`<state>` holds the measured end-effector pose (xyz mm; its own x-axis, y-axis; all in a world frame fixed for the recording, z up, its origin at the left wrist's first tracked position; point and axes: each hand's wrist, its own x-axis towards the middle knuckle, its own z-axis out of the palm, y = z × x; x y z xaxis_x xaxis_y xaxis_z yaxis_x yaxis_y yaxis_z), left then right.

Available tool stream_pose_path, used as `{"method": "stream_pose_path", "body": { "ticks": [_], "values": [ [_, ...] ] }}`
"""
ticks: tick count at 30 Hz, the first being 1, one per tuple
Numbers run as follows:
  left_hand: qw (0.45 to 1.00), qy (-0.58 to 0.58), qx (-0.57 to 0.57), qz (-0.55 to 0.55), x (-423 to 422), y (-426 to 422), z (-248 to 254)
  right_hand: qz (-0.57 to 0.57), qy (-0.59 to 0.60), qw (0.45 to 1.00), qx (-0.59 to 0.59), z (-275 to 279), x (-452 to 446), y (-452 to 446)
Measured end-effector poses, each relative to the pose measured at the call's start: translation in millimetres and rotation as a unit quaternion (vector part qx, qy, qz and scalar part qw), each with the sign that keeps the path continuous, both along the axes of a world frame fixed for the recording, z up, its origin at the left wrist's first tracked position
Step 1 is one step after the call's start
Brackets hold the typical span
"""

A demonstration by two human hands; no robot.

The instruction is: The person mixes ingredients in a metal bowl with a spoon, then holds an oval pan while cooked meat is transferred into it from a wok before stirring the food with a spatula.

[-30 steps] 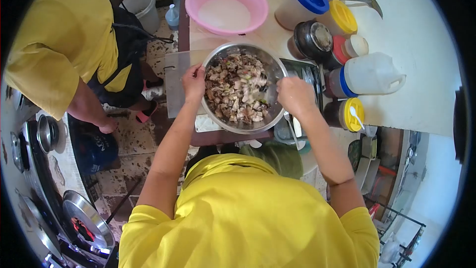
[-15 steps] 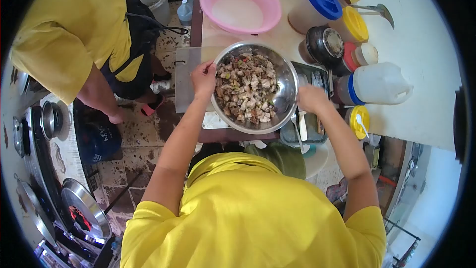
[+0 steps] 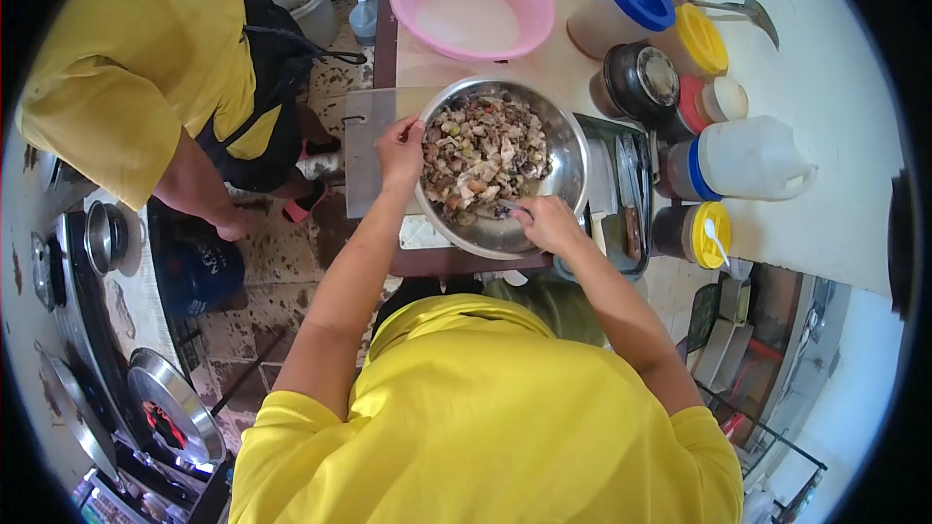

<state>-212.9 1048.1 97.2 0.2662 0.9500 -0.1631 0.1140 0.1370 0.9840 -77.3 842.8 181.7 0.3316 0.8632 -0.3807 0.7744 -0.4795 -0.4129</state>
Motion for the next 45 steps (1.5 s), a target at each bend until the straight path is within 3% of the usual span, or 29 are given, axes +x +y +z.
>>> {"method": "stream_pose_path", "body": {
  "ticks": [9,12,15,18,22,25,35,38,41,44,45],
  "values": [
    [1.000,0.026,0.013,-0.010,-1.0,3.3,-3.6,0.008,0.022,1.000,0.014,23.1,42.7,2.9],
    [1.000,0.020,0.015,-0.011,0.0,2.8,-2.2,-0.035,0.052,0.998,0.015,23.4,60.1,1.1],
    [1.000,0.024,0.002,-0.004,-0.6,0.1,6.4,-0.034,0.046,0.998,0.030,55.8,65.7,-12.0],
    [0.999,0.041,0.005,-0.003,-1.1,1.9,1.4,-0.022,-0.033,0.997,-0.067,102.1,44.5,-27.7],
    [1.000,0.024,-0.002,0.008,0.2,-1.4,14.5,0.148,-0.074,0.982,-0.095,73.5,-4.7,-38.5],
    [1.000,0.010,-0.013,0.002,-0.5,-1.3,11.8,0.166,-0.061,0.984,-0.034,11.3,-48.7,-18.5],
    [0.999,-0.025,0.017,0.015,0.1,-1.4,7.6,-0.075,-0.044,0.996,0.031,-34.6,-79.3,36.2],
    [1.000,0.012,-0.022,0.008,-0.5,2.7,-1.2,-0.117,0.008,0.991,0.067,-28.8,-77.5,27.2],
    [0.999,0.010,0.031,0.013,0.2,3.0,-9.1,-0.161,0.046,0.984,0.063,-11.0,-75.0,21.9],
    [0.999,0.008,-0.033,0.009,-0.8,-1.2,15.7,-0.193,0.079,0.974,0.086,-7.1,-68.8,13.3],
    [1.000,0.017,0.001,0.007,-0.3,1.9,6.7,-0.201,0.090,0.970,0.102,-6.5,-66.2,9.2]
  ]
}}
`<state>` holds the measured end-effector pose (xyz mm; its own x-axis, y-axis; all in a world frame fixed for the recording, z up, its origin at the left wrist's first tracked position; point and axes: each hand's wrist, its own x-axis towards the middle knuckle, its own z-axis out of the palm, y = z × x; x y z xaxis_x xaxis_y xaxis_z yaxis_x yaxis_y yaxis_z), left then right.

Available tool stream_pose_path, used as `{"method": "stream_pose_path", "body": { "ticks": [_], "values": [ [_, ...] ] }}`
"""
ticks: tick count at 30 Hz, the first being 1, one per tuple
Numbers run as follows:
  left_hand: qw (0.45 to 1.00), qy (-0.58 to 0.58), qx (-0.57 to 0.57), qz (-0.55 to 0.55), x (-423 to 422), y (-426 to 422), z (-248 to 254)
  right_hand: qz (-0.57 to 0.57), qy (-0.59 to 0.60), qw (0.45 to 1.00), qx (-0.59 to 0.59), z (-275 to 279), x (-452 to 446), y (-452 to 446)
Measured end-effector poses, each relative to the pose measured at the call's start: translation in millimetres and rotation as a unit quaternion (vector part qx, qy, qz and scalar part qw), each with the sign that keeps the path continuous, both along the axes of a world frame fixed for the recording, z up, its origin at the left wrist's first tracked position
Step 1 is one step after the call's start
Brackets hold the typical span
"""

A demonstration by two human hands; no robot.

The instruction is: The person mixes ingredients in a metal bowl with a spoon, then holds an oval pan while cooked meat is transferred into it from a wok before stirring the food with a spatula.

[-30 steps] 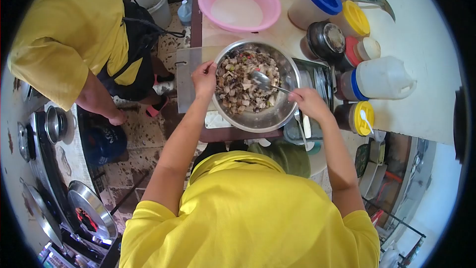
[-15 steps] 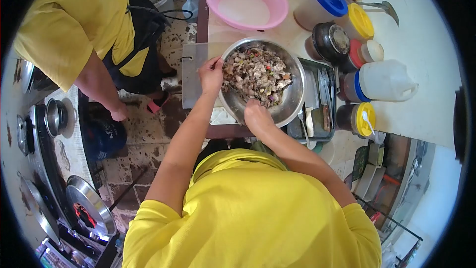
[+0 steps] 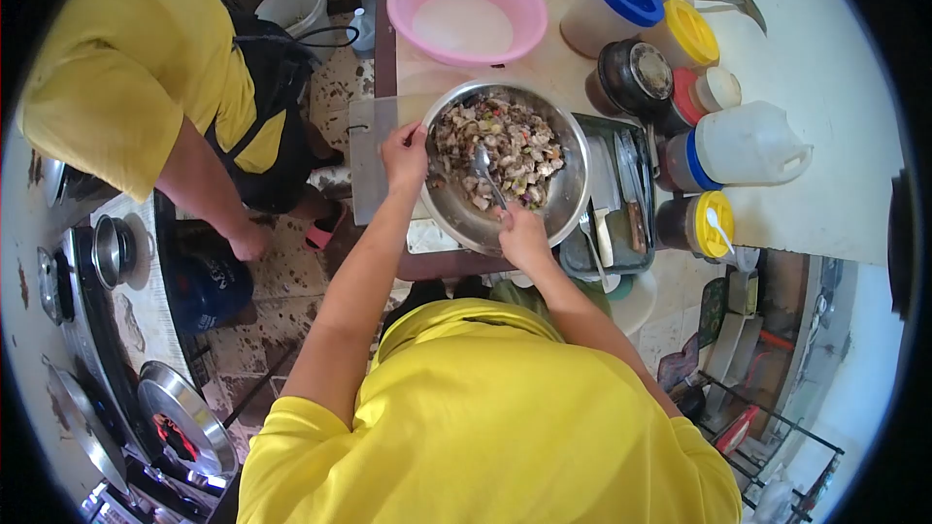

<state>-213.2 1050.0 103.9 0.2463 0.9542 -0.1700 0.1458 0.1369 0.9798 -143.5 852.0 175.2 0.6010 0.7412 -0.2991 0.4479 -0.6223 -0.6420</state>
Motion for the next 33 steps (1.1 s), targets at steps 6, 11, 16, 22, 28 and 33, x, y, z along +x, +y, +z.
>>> {"method": "stream_pose_path", "body": {
  "ticks": [6,11,16,22,28,33],
  "values": [
    [0.996,-0.023,0.081,0.001,0.7,2.8,-22.4,-0.023,-0.006,0.999,-0.029,19.0,21.3,-25.3],
    [0.999,-0.041,0.021,0.018,2.5,0.3,-16.6,0.118,-0.077,0.985,-0.100,49.5,4.3,-35.9],
    [0.999,-0.048,0.011,0.019,2.6,-2.0,-15.0,0.190,-0.134,0.967,-0.107,-12.2,-22.3,24.5],
    [0.998,-0.042,0.036,0.001,0.6,4.0,-27.3,0.072,-0.089,0.989,-0.090,-9.0,-2.3,43.9],
    [1.000,-0.024,-0.013,0.004,-0.1,3.8,-20.9,-0.089,-0.006,0.996,-0.009,10.8,19.3,1.0],
    [0.999,-0.031,0.016,-0.006,1.3,0.8,-8.3,-0.159,0.114,0.977,-0.085,59.4,45.5,-30.8]
  ]
}}
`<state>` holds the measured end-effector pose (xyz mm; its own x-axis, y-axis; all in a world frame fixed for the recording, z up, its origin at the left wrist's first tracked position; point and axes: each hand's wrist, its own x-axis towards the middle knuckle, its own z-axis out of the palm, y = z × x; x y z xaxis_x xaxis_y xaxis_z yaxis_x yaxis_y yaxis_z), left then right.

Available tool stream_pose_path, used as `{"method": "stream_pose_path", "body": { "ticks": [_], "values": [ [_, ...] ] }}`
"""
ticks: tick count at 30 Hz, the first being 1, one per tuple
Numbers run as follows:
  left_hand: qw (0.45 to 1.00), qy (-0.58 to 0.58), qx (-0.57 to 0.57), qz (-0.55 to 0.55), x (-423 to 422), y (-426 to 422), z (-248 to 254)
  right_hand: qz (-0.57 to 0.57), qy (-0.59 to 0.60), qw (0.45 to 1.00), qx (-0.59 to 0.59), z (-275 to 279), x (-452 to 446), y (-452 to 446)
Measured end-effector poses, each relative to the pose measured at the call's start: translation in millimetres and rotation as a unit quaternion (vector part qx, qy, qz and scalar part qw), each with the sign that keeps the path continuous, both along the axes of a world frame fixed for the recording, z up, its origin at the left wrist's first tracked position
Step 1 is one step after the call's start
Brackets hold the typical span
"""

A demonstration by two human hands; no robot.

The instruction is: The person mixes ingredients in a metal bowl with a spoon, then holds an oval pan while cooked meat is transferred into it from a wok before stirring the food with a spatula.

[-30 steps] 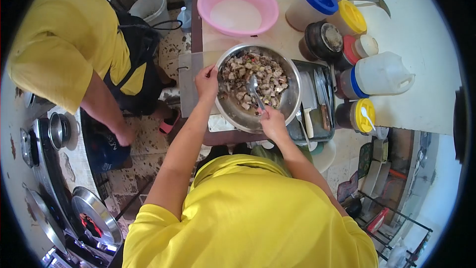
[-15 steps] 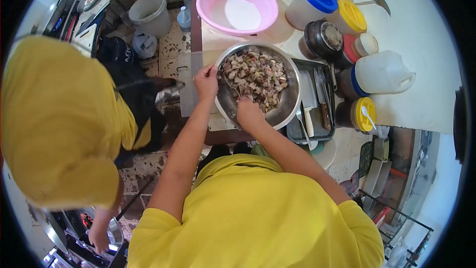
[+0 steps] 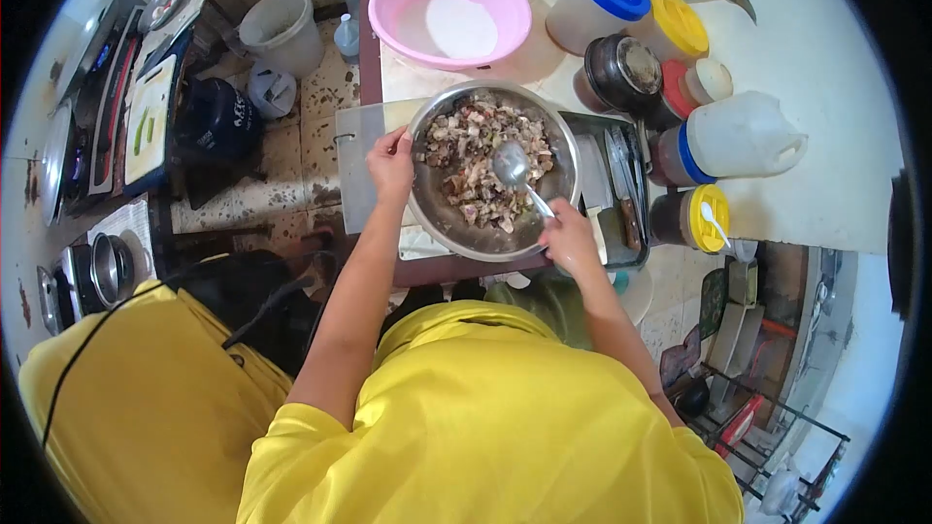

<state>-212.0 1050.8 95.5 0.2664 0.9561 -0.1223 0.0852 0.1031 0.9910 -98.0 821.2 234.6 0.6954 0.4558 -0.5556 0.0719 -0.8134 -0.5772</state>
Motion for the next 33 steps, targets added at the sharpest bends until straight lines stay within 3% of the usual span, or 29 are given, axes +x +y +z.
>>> {"method": "stream_pose_path", "body": {
  "ticks": [2,5,9,15,20,23,26,33],
  "values": [
    [1.000,-0.006,0.003,0.004,-1.4,0.2,-5.4,0.061,-0.082,0.994,0.024,5.4,4.5,-20.1],
    [1.000,-0.005,0.016,0.011,-0.8,1.0,-9.4,0.130,-0.255,0.957,-0.058,3.9,8.1,-22.4],
    [1.000,-0.005,0.018,0.013,-1.2,0.2,-7.7,0.167,-0.168,0.964,-0.116,-17.3,1.4,19.6],
    [1.000,-0.009,0.015,0.012,0.5,-2.6,-2.0,0.241,-0.156,0.955,-0.071,-47.9,-9.7,31.4],
    [1.000,-0.016,0.020,0.016,-0.5,0.1,-11.3,0.216,-0.165,0.960,-0.060,25.6,23.8,6.2],
    [0.999,0.017,0.036,0.011,-1.7,-2.1,-0.9,0.235,-0.250,0.933,-0.109,22.1,42.2,-0.1],
    [1.000,0.005,0.021,0.007,-0.1,-0.1,-4.3,0.340,-0.214,0.909,-0.110,21.8,54.7,-2.1],
    [0.999,0.039,0.038,0.000,-1.4,-1.3,-1.0,0.337,-0.229,0.913,0.019,-9.8,82.5,58.2]
  ]
}}
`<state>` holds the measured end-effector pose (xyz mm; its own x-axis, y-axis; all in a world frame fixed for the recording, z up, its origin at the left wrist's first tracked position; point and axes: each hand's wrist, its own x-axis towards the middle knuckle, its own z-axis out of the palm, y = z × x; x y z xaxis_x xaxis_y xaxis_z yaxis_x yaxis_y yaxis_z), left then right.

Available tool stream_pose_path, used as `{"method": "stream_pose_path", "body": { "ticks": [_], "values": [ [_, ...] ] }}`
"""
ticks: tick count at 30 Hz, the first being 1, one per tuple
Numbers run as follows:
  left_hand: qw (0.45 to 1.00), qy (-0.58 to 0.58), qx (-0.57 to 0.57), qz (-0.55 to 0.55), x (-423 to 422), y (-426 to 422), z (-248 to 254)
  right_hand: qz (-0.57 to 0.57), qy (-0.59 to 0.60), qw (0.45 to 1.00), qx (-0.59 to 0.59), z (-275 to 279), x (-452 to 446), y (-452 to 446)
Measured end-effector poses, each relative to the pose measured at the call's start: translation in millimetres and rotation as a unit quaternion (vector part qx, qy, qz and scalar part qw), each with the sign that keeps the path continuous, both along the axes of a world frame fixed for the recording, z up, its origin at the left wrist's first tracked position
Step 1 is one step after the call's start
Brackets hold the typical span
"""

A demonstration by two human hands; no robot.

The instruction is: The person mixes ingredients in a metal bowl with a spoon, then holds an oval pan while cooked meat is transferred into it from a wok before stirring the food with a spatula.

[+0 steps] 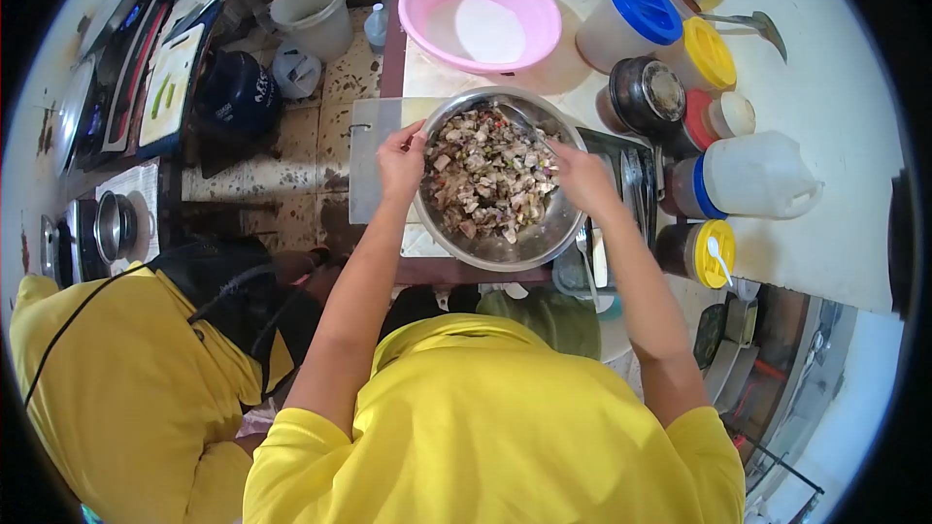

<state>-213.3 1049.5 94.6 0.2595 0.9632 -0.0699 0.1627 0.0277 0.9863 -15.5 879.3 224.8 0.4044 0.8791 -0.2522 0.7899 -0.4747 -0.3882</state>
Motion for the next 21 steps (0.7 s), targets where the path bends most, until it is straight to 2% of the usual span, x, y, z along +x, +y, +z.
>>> {"method": "stream_pose_path", "body": {
  "ticks": [2,5,8,10,12,16,18,21],
  "values": [
    [1.000,0.002,-0.007,0.002,0.9,0.6,0.9,0.043,-0.005,0.999,-0.011,-34.9,-8.1,19.6],
    [1.000,0.006,-0.003,0.007,1.5,-0.2,0.4,0.103,-0.043,0.990,-0.091,-27.2,-41.4,20.2],
    [1.000,-0.015,0.007,0.016,2.0,-2.8,3.3,0.050,0.019,0.994,-0.095,35.2,-45.1,-4.4],
    [0.999,-0.033,-0.002,0.014,1.8,-2.9,-2.1,-0.016,0.017,0.995,-0.094,55.6,-30.8,-33.9],
    [0.999,-0.051,-0.014,0.013,2.5,-2.2,-2.6,-0.067,-0.030,0.984,-0.163,69.4,-18.4,-51.1],
    [1.000,-0.024,-0.007,0.000,0.8,-0.9,1.7,-0.113,-0.030,0.983,-0.144,18.2,12.2,-42.1],
    [1.000,0.001,-0.002,-0.005,-0.5,-2.1,11.0,-0.077,-0.027,0.992,-0.094,-24.3,21.1,-13.9],
    [1.000,0.014,0.004,-0.006,-1.1,-3.2,14.9,-0.019,-0.011,0.996,-0.084,-49.0,20.4,23.1]
  ]
}}
